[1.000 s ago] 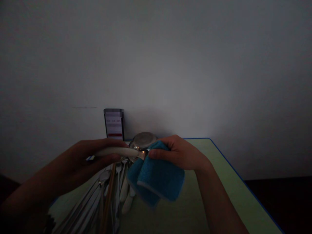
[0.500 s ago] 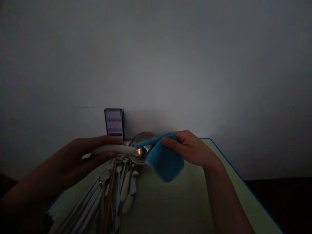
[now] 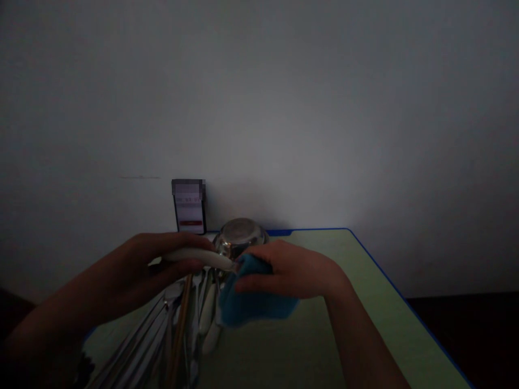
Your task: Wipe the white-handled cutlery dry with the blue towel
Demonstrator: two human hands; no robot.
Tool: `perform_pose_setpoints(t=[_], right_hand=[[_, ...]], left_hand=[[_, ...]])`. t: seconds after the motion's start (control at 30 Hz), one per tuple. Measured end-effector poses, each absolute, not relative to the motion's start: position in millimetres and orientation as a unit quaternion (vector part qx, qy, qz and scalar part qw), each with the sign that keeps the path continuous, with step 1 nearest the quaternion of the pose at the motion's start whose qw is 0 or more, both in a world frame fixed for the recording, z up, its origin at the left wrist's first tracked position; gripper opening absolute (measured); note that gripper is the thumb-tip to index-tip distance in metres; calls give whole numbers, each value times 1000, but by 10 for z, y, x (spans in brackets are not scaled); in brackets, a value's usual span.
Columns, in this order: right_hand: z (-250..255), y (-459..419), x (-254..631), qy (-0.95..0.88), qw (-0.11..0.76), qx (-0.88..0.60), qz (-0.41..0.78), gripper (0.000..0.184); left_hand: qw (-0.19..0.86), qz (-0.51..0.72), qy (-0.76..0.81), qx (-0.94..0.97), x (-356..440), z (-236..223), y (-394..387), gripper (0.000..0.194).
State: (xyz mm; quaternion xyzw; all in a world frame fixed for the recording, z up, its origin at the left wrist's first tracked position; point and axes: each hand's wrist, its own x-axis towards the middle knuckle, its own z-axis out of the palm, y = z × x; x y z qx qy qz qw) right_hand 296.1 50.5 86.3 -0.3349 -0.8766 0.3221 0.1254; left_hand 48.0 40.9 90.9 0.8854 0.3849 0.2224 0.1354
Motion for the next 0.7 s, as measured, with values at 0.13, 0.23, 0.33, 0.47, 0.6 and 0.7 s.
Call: perform_pose_setpoints(t=[0.13,0.23,0.33,0.47,0.6,0.7], right_hand=[[861,504,2976,-865,154,-334,341,29],[862,499,2968,-856,154,-334,363,35],[855,496,2946,-862,159,-325,355,34],[824,498,2898,-866,197,-312,338,34],[802,500,2867,-863,231,-302,334,32],[801,514,2872,-860,198,-315,351,33]], left_hand=[[137,222,392,882,506,924,394,20],[134,218,393,883,528,939,386,21],[126,213,393,886,545,953,380,22],[129,218,400,881,546,969,369,20],[139,214,403,879,526,971,361,19],[125,214,398,883,528,956,368,20]])
